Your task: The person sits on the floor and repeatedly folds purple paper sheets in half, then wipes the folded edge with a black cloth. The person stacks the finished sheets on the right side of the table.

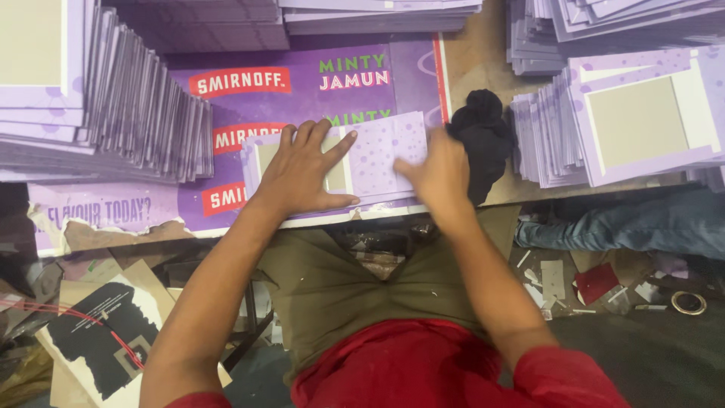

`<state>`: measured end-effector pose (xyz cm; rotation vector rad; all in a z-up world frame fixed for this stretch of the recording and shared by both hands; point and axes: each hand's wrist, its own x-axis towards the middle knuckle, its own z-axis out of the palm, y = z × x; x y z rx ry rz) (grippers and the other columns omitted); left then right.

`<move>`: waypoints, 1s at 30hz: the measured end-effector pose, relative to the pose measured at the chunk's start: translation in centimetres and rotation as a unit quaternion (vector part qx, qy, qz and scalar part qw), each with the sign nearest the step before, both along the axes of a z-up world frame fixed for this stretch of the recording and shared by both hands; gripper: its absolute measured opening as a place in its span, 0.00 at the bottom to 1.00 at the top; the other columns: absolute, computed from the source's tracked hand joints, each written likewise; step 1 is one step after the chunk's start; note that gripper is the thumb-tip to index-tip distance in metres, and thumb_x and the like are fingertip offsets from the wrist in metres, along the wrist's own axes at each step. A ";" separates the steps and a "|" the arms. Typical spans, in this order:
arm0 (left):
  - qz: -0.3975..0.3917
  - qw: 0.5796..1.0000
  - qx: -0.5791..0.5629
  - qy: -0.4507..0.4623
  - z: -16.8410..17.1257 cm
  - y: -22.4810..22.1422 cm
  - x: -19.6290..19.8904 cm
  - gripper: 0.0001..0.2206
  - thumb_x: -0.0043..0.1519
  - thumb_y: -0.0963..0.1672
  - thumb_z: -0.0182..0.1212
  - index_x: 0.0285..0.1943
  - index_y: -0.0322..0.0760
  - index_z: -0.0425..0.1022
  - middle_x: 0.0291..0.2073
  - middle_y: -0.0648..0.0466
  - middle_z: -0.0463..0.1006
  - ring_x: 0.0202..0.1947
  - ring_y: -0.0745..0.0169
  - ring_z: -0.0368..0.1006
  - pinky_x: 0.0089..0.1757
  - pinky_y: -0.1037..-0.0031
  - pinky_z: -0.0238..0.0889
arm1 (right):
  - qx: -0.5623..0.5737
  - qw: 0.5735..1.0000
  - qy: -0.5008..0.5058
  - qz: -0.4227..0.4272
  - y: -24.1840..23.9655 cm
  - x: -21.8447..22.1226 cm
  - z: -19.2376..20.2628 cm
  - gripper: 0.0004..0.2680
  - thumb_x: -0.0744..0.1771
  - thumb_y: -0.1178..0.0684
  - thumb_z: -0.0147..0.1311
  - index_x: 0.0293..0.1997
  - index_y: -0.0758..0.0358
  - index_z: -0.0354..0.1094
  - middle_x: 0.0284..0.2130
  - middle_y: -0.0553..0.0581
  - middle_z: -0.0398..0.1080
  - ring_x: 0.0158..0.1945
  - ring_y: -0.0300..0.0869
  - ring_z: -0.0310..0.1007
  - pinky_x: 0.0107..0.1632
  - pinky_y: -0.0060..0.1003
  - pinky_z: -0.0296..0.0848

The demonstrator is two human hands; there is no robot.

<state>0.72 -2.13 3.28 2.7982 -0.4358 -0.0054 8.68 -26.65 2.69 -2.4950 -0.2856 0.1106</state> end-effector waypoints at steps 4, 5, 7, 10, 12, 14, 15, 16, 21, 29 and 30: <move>0.005 1.000 -0.002 -0.012 0.0 -0.4 0.2 0.48 0.47 0.65 0.65 0.74 0.41 0.64 0.65 0.31 0.63 0.65 0.31 0.57 0.60 0.44 0.46 | 0.081 0.995 -0.042 0.029 2.1 4.5 -0.9 0.17 0.55 0.53 0.72 0.42 0.71 0.74 0.34 0.69 0.78 0.40 0.57 0.81 0.45 0.46 0.77; 0.012 1.000 -0.004 -0.013 0.1 -0.4 0.1 0.48 0.47 0.65 0.65 0.74 0.41 0.65 0.65 0.31 0.63 0.64 0.31 0.57 0.60 0.43 0.45 | 0.087 0.994 -0.056 0.029 2.4 4.8 -1.0 0.19 0.55 0.54 0.71 0.45 0.72 0.73 0.34 0.70 0.77 0.40 0.58 0.81 0.45 0.46 0.77; 0.021 1.000 0.001 -0.011 0.1 -0.5 -0.1 0.47 0.47 0.65 0.65 0.73 0.41 0.65 0.65 0.32 0.64 0.65 0.33 0.58 0.60 0.45 0.47 | 0.095 0.991 -0.084 0.029 2.5 3.9 -1.0 0.22 0.56 0.56 0.71 0.51 0.75 0.71 0.35 0.73 0.76 0.40 0.61 0.79 0.45 0.47 0.76; 0.026 0.999 -0.006 -0.020 0.2 -0.5 0.0 0.47 0.46 0.65 0.66 0.73 0.40 0.65 0.65 0.32 0.64 0.65 0.34 0.58 0.60 0.45 0.47 | 0.160 0.985 -0.064 0.007 1.8 0.4 -0.2 0.23 0.59 0.59 0.66 0.58 0.78 0.64 0.37 0.73 0.76 0.42 0.60 0.80 0.43 0.46 0.77; 0.026 0.999 -0.012 -0.025 0.2 -0.5 0.2 0.48 0.46 0.64 0.67 0.73 0.40 0.66 0.64 0.32 0.64 0.64 0.33 0.58 0.60 0.44 0.47 | 0.157 0.984 -0.077 0.021 1.3 -2.4 0.5 0.20 0.60 0.62 0.63 0.57 0.76 0.66 0.37 0.74 0.76 0.43 0.60 0.80 0.44 0.46 0.78; 0.025 0.999 -0.015 -0.022 0.0 -0.5 0.0 0.47 0.45 0.64 0.68 0.72 0.39 0.66 0.64 0.31 0.64 0.64 0.32 0.57 0.59 0.43 0.46 | 0.188 0.978 -0.083 0.024 1.2 -4.8 0.9 0.19 0.63 0.62 0.59 0.60 0.75 0.65 0.37 0.73 0.76 0.42 0.59 0.81 0.43 0.44 0.78; 0.026 0.999 -0.019 -0.021 -0.1 -0.5 -0.1 0.47 0.46 0.63 0.68 0.72 0.39 0.67 0.64 0.32 0.64 0.65 0.32 0.57 0.60 0.43 0.46 | 0.204 0.975 -0.085 0.023 1.2 -5.7 0.9 0.18 0.65 0.62 0.57 0.62 0.75 0.65 0.37 0.73 0.76 0.42 0.58 0.82 0.43 0.44 0.78; 0.027 0.999 -0.023 -0.020 -0.1 -0.6 -0.3 0.47 0.46 0.63 0.68 0.72 0.39 0.67 0.64 0.32 0.64 0.65 0.32 0.57 0.61 0.43 0.46 | 0.188 0.981 -0.041 0.002 1.2 -6.3 1.0 0.18 0.65 0.62 0.56 0.63 0.73 0.65 0.33 0.73 0.75 0.36 0.57 0.80 0.39 0.44 0.76; 0.027 0.999 -0.026 -0.019 0.3 -0.6 -0.1 0.46 0.46 0.62 0.69 0.72 0.39 0.67 0.64 0.31 0.64 0.65 0.31 0.56 0.62 0.44 0.45 | 0.164 0.984 -0.067 0.015 2.0 -6.1 0.9 0.17 0.66 0.63 0.54 0.63 0.73 0.65 0.31 0.72 0.73 0.27 0.54 0.76 0.33 0.44 0.72; 0.023 0.999 -0.017 -0.016 0.0 -0.6 -0.1 0.46 0.47 0.63 0.67 0.73 0.39 0.66 0.65 0.31 0.63 0.66 0.30 0.56 0.62 0.45 0.45 | 0.073 0.980 -0.163 0.092 2.2 -6.4 -0.8 0.20 0.63 0.62 0.55 0.63 0.72 0.64 0.43 0.74 0.74 0.37 0.58 0.73 0.44 0.48 0.73; 0.022 0.999 -0.018 -0.016 -0.1 -0.5 -0.1 0.46 0.48 0.63 0.67 0.73 0.39 0.66 0.66 0.31 0.62 0.67 0.31 0.56 0.63 0.44 0.45 | 0.051 0.968 -0.215 0.119 2.4 -6.6 -1.0 0.21 0.62 0.61 0.55 0.63 0.72 0.63 0.48 0.76 0.74 0.41 0.60 0.73 0.47 0.47 0.73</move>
